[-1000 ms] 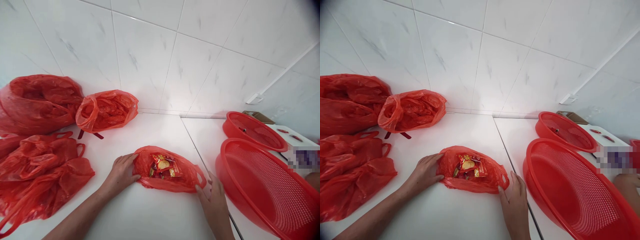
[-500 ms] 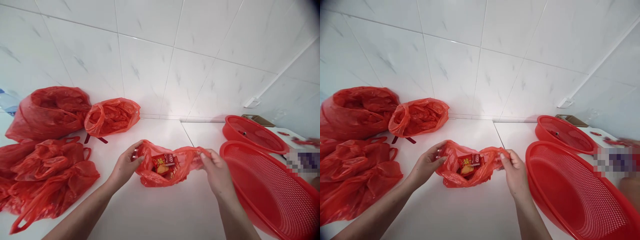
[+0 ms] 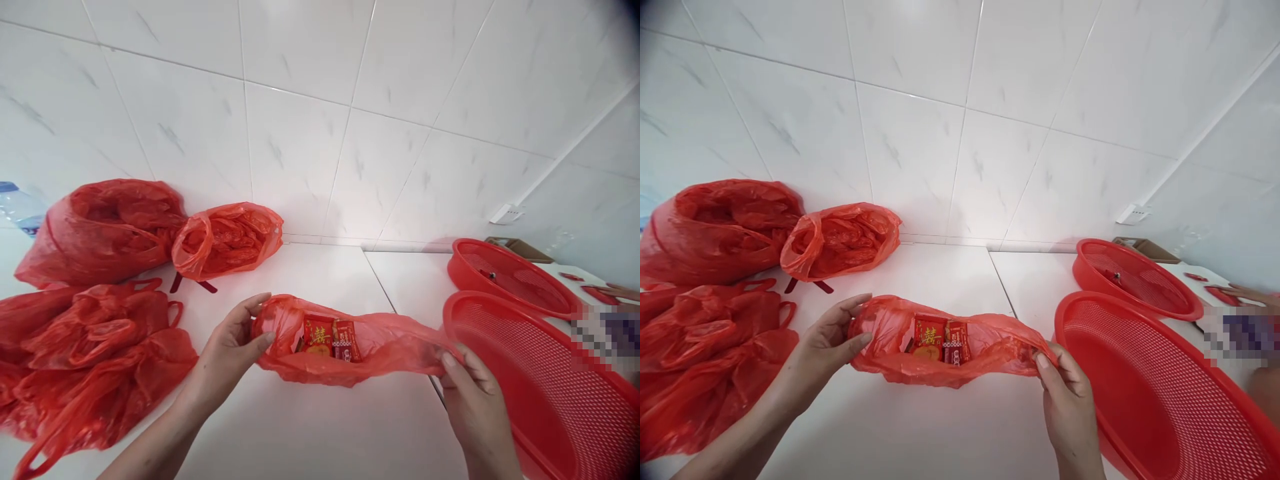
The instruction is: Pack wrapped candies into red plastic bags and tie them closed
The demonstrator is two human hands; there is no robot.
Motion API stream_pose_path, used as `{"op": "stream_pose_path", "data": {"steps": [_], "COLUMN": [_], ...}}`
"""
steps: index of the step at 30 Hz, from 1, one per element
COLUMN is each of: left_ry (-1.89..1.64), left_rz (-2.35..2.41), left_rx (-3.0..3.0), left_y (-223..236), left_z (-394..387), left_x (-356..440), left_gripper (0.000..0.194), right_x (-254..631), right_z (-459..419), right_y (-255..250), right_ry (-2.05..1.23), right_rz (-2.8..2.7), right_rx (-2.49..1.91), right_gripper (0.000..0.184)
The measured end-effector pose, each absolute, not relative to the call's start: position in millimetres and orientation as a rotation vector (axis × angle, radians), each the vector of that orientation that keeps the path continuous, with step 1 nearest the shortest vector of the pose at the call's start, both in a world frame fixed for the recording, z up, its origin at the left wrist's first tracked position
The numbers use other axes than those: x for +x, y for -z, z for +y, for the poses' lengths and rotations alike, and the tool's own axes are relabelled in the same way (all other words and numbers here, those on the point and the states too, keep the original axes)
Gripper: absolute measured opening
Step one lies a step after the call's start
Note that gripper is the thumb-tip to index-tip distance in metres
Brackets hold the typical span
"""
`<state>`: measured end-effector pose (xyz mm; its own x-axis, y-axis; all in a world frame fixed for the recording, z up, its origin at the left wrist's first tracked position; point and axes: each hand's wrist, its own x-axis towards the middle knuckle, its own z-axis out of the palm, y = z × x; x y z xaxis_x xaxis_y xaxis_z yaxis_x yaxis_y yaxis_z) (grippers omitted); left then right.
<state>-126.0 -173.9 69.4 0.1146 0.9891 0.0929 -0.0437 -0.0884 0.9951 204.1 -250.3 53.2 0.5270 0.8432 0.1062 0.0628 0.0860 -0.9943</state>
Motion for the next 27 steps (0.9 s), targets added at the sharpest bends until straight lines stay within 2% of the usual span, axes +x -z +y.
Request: {"op": "stream_pose_path", "data": {"steps": [4, 9, 13, 19, 27], "left_ry": [-1.274, -1.370, -1.421, -1.416, -1.364], "left_rz": [1.085, 1.100, 0.983, 0.999, 1.162], "left_rx": [1.308, 1.325, 1.239, 1.393, 1.463], "left_y": [-78.0, -89.0, -98.9, -97.1, -30.4], "left_z": [-180.3, -189.8, -195.5, -196.5, -199.4], "left_x": [-129.7, -133.5, -143.1, -160.7, -175.4], "left_gripper": [0.054, 0.044, 0.051, 0.070, 0.107], "right_x": [213.4, 217.1, 220.3, 224.5, 205.7], "right_z": [-258.2, -269.5, -279.2, -282.1, -256.6], "right_y": [-41.3, -39.8, -42.4, -40.0, -23.4], "right_ry": [-0.794, -0.847, -0.827, -0.893, -1.072], "right_rz": [-0.827, -0.805, -0.774, -1.043, -1.324], "right_rx": [-1.222, -1.067, -0.950, -1.065, -1.237], "right_gripper": [0.015, 0.010, 0.010, 0.042, 0.081]}}
